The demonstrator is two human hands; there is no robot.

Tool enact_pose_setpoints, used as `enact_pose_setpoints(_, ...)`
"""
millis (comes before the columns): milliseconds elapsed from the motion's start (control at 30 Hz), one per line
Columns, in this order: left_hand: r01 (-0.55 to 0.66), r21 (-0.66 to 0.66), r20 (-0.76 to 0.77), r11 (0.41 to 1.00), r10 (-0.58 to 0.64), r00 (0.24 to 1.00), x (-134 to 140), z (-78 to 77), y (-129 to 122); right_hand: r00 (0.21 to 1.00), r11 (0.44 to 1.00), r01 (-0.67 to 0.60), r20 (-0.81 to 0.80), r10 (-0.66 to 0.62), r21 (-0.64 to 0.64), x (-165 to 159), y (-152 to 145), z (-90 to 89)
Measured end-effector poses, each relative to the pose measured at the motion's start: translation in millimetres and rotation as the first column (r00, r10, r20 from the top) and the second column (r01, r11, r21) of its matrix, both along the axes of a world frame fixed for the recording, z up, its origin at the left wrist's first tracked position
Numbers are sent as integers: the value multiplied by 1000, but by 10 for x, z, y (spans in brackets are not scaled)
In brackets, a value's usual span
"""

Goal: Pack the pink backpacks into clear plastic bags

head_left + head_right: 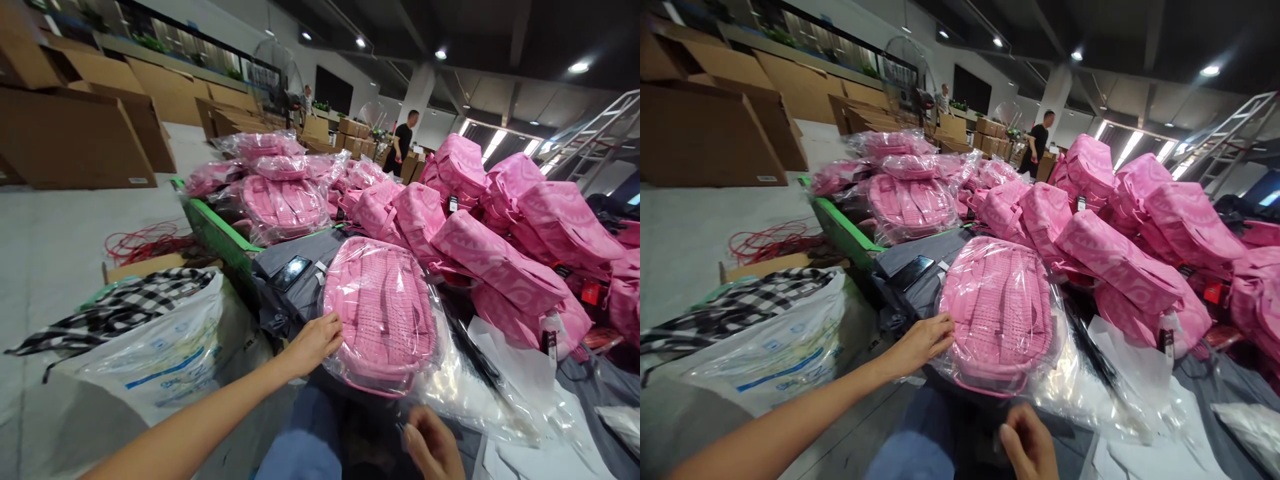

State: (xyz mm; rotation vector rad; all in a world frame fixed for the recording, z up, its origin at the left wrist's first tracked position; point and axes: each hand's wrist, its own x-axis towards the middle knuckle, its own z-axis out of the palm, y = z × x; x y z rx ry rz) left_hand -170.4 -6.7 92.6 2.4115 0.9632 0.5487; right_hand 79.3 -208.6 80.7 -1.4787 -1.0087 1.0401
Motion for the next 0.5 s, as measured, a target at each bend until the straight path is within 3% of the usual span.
enact_pose_setpoints(33, -4, -6, 2, 1000, 4, 1000, 2, 3, 0, 950, 972, -231, 226, 217, 35, -72, 287, 100)
enact_pose_setpoints(67, -11, -9, 5, 1000, 11, 1000, 5, 4, 0, 827, 911, -410, 439, 352, 40, -145, 568, 210)
enact_pose_setpoints(133, -25, -14, 12, 1000, 25, 1000, 11, 2, -2, 518, 791, -609, 727, 451, -57, -283, 1078, 415)
enact_pose_setpoints(200, -38, -18, 18, 999, 38, 999, 16, -3, -4, 272, 757, -620, 849, 453, -205, -374, 1478, 536)
enact_pose_setpoints(267, -44, -23, 23, 999, 44, 999, 18, -7, -7, 162, 778, -554, 878, 451, -297, -380, 1748, 552)
enact_pose_setpoints(300, -43, -26, 24, 999, 44, 999, 16, -9, -8, 185, 797, -520, 870, 456, -307, -348, 1836, 531)
enact_pose_setpoints(367, -38, -33, 27, 999, 39, 999, 8, -11, -5, 335, 841, -466, 825, 455, -274, -232, 1928, 478)
enact_pose_setpoints(433, -29, -41, 29, 999, 30, 999, -4, -11, 3, 488, 906, -388, 796, 358, -170, -102, 1912, 457)
enact_pose_setpoints(500, -16, -49, 29, 999, 18, 999, -18, -7, 18, 551, 945, -325, 803, 226, -43, -38, 1807, 474)
